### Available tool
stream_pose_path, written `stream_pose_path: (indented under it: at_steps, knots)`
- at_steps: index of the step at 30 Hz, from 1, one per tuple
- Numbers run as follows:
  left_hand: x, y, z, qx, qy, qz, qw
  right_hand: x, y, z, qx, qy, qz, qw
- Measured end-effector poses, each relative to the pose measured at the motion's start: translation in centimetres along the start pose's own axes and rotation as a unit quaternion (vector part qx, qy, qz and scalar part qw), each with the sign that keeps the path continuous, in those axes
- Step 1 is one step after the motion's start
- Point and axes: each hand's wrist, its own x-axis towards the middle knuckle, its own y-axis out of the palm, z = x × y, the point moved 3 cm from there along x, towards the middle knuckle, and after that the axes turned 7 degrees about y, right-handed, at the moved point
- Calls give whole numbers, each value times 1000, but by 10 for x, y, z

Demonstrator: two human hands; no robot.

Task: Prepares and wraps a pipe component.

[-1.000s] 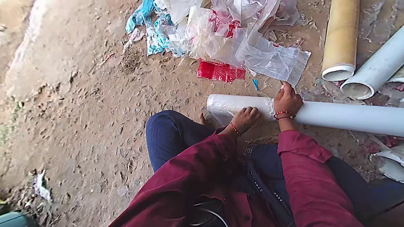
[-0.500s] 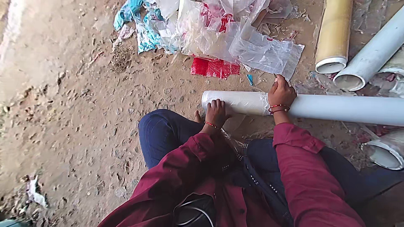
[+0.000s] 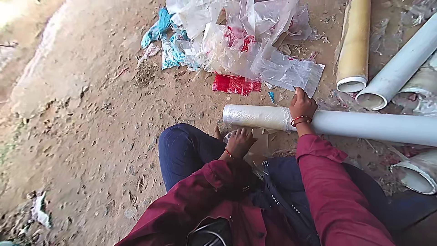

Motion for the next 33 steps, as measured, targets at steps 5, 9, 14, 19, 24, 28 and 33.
stream_pose_path:
  at_steps: [5,9,14,19,24,28,33]
  knots:
    - [1,-12,-13,-22,116,-224,967,-10,-2,-6,16,-13,-18,1000]
    - [29,19,-20,20,241,-131,962,-26,-4,-3,17,-1,-21,1000]
    - [47,48,-17,84,270,-154,947,-40,-1,12,-47,28,77,996]
    - [52,13,-14,-6,229,-137,964,-35,-14,13,-52,57,64,995]
    - [55,-18,10,-86,154,-200,964,-43,-18,20,-52,81,102,990]
    - [65,-17,20,-161,136,-156,965,-39,-2,25,-64,119,160,978]
    - [65,-12,22,-110,161,-121,973,-50,-4,17,-40,95,111,988]
